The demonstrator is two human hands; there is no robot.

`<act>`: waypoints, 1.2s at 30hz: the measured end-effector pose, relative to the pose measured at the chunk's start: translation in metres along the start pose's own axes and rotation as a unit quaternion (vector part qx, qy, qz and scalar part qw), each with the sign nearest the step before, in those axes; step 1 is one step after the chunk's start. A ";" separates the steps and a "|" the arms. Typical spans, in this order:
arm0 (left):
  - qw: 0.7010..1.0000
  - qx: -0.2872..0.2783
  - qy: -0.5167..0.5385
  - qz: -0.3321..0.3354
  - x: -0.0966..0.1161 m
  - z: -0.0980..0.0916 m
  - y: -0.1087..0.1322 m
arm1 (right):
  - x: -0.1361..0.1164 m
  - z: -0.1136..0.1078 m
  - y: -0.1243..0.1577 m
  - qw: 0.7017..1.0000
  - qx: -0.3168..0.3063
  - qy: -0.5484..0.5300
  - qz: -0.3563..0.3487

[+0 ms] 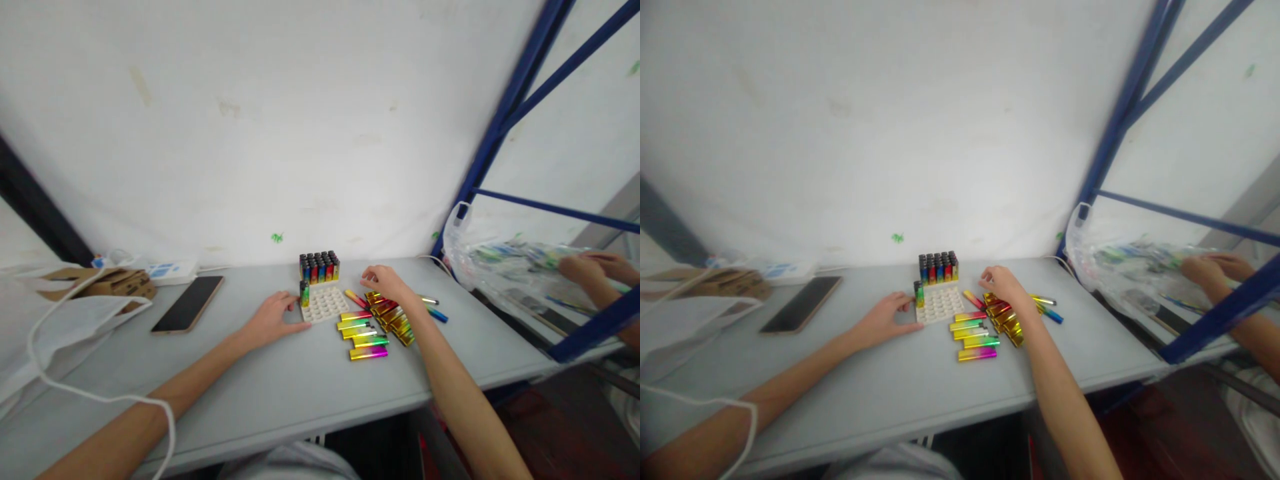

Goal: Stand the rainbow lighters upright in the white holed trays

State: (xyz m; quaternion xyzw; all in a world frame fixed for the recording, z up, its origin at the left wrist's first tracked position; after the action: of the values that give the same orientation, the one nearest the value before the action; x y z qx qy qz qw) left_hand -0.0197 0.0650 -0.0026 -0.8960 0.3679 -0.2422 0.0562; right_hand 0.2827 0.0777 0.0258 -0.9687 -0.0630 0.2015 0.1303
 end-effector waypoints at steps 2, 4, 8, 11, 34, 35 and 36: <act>1.000 -0.001 -0.002 0.002 0.000 -0.001 0.000 | -0.008 0.008 0.002 0.999 -0.032 -0.021 -0.023; 1.000 -0.001 0.002 0.003 0.001 -0.001 0.000 | -0.016 0.018 0.004 0.997 -0.058 -0.043 -0.038; 1.000 0.004 0.011 0.008 0.001 -0.004 0.001 | -0.019 0.034 0.006 0.993 -0.090 -0.073 -0.021; 1.000 0.002 0.009 0.007 0.001 -0.004 0.003 | -0.024 0.033 0.005 0.991 -0.077 -0.102 -0.024; 1.000 -0.003 0.006 0.006 -0.003 -0.003 0.005 | -0.078 0.030 0.006 0.896 0.004 -0.443 -0.028; 1.000 -0.004 0.006 0.005 -0.003 -0.003 0.004 | -0.084 0.034 0.007 0.883 -0.024 -0.467 -0.032; 1.000 -0.005 0.008 0.005 -0.004 -0.002 0.004 | -0.090 0.037 0.009 0.870 -0.047 -0.490 -0.030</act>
State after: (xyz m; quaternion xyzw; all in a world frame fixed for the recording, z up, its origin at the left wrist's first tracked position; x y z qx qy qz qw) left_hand -0.0258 0.0650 -0.0031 -0.8924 0.3741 -0.2471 0.0506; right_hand 0.1864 0.0623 0.0239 -0.7480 -0.1575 0.6433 0.0432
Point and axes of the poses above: each hand's wrist, its own y-axis away from the middle knuckle, its own z-axis out of the palm, x = y × z, the point moved 8 cm from there along -y, towards the middle knuckle, and after that the axes turned 2 degrees about z, right-handed, at the moved point
